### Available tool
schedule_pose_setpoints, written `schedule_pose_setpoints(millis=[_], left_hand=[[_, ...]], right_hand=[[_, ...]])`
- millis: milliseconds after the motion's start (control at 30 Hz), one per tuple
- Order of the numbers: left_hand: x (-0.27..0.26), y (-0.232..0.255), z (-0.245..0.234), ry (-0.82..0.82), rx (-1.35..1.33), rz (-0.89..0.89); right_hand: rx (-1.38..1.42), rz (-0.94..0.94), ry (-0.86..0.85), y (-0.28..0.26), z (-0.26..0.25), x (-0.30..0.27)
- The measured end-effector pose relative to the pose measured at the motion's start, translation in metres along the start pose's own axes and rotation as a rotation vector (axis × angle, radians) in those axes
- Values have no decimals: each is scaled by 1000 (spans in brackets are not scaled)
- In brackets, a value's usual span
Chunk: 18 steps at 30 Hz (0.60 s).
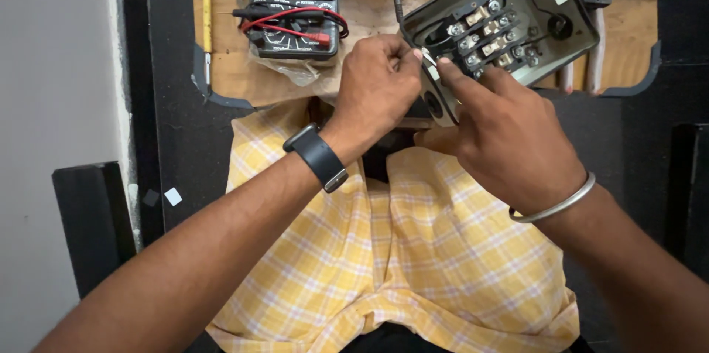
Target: Repairing an electric motor and its wiring connections using a multimeter and a screwdriver.
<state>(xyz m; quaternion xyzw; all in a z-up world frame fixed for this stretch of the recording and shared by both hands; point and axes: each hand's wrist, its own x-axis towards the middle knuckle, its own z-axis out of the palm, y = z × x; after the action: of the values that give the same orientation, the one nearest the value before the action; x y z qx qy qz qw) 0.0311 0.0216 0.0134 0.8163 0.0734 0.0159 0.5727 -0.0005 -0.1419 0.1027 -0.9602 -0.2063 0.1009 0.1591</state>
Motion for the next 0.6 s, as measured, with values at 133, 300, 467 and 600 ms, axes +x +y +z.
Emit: schedule_pose_setpoints(millis=[133,300,467,600], left_hand=[[0,-4,2,0,-12,10],[1,-7,2,46,24,76],[0,-4,3,26,11,60],[0,-5,3,31,12,55]], right_hand=[[2,-112,144,5,7,-2],[-19,-92,125,2,5,-1],[11,-99,126,6,5,-2],[-4,-108,125,4,4,1]])
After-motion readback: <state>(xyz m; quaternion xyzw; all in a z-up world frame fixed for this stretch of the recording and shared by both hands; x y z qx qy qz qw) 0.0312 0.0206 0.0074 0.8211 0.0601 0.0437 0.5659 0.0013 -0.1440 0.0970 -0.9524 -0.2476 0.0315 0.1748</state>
